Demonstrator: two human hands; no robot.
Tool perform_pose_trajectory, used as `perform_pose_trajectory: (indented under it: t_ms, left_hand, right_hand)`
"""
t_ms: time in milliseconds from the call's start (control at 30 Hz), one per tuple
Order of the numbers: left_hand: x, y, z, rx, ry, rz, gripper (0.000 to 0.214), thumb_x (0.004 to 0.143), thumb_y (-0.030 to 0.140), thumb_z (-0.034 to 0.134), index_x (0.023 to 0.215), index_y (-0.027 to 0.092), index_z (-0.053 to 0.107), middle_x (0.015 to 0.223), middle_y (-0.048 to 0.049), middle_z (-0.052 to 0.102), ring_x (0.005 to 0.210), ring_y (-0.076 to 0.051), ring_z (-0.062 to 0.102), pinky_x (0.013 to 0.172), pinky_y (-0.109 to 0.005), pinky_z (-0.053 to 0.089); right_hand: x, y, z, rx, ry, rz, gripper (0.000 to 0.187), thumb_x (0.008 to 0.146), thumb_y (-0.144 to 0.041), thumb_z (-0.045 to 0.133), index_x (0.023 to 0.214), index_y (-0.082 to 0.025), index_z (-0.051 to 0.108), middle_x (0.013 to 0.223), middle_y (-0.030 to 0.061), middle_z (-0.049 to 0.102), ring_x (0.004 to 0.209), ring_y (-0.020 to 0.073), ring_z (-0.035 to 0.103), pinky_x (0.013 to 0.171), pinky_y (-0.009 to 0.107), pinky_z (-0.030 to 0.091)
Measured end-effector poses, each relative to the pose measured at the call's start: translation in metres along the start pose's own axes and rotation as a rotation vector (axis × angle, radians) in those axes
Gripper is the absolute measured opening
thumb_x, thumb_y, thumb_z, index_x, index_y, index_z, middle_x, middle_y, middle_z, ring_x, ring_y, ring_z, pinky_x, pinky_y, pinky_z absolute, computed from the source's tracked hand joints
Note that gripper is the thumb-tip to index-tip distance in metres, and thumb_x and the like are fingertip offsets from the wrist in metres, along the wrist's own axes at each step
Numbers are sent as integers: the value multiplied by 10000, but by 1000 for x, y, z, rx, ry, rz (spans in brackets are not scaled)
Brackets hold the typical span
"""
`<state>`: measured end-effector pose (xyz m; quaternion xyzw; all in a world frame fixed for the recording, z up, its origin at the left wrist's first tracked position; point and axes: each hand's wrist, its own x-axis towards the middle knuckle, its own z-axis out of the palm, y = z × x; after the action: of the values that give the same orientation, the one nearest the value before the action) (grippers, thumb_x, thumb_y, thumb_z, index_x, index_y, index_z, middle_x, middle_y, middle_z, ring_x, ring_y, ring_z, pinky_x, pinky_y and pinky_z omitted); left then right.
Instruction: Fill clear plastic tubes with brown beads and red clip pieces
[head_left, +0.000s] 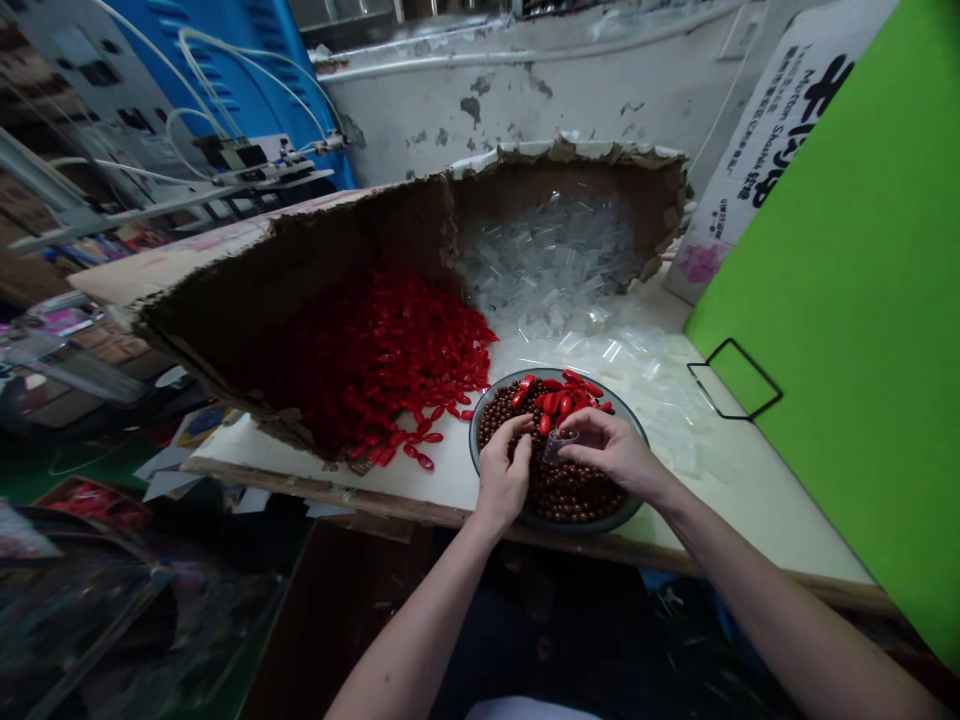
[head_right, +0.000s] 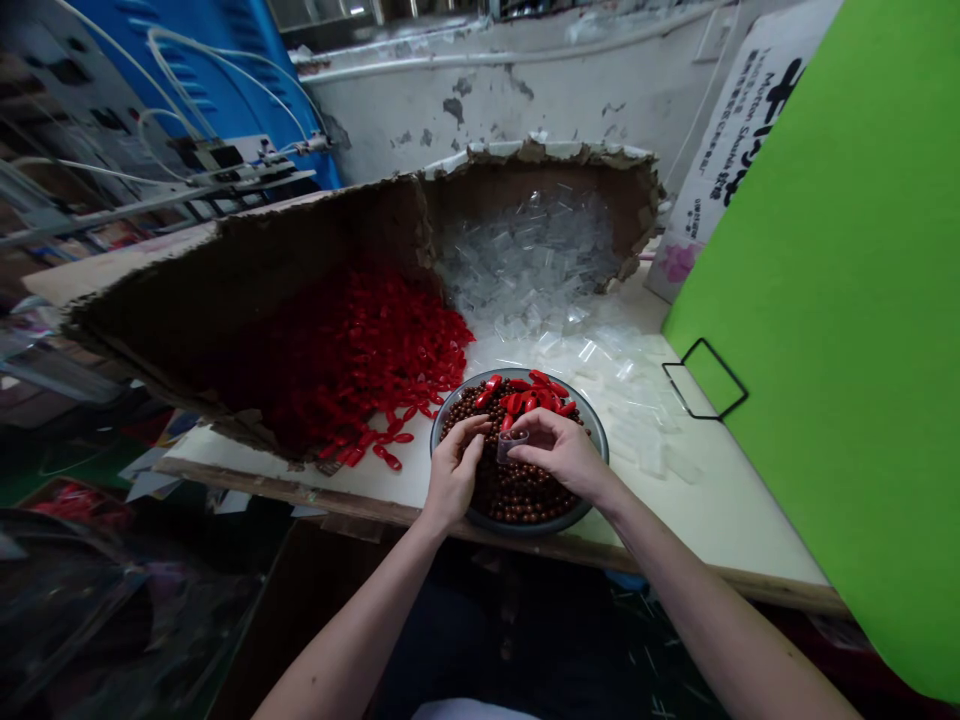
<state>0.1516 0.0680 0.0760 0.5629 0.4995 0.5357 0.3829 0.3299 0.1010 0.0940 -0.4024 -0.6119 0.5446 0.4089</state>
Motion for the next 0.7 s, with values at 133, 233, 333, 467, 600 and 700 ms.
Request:
perform_pose_trajectory:
  t_ms: [133, 233, 333, 467, 600, 700]
  left_hand:
    - [1, 13, 6, -178, -176, -7, 376, 820, 166, 561, 1195, 190, 552, 1092, -83, 673, 1018, -184, 631, 947, -342, 475]
    - [7, 21, 13, -356, -214, -63, 393, 766, 174, 639, 1152, 165, 569, 1050, -88, 687, 962, -178, 648, 915, -329, 495]
    - [13, 27, 17, -485, -189, -129, 386, 713, 188, 698, 1084, 143, 604, 977, -80, 706, 893, -175, 661, 886, -331, 509]
    - [16, 36, 13, -517, -190, -165, 408, 693, 190, 716, 1088, 140, 625, 960, -74, 713, 871, -166, 658, 864, -307, 501]
    - [13, 43, 9, -488, -243, -187, 410, 698, 177, 707, 1101, 144, 636, 957, -70, 714, 874, -161, 649, 849, -287, 489]
    - [12, 44, 7, -463, -305, -197, 393, 682, 161, 709, 1071, 138, 655, 938, -68, 717, 856, -162, 646, 834, -283, 483]
  right_hand:
    - [3, -14, -3, -26, 68, -39, 344, 659, -336, 784, 920, -178, 624, 914, 37, 703, 845, 189, 677, 845, 374, 533]
    - [6, -25, -4, -17, 68, -48, 346, 665, -341, 784, 945, -191, 647, 931, 38, 714, 850, 196, 680, 822, 355, 541]
    - [6, -33, -8, 20, 78, -38, 315, 744, -393, 716, 990, -202, 674, 995, 47, 709, 882, 199, 673, 802, 342, 552]
    - [1, -40, -17, 65, 156, -26, 301, 819, -431, 632, 1025, -216, 676, 981, 46, 711, 862, 187, 675, 791, 345, 562]
    - [-3, -51, -24, -40, 72, -85, 298, 794, -382, 670, 1049, -229, 662, 1001, 43, 703, 912, 189, 662, 847, 348, 534]
    - [-2, -64, -28, -200, -142, -79, 325, 765, -323, 693, 1069, -221, 636, 1018, 46, 687, 895, 180, 652, 827, 333, 521]
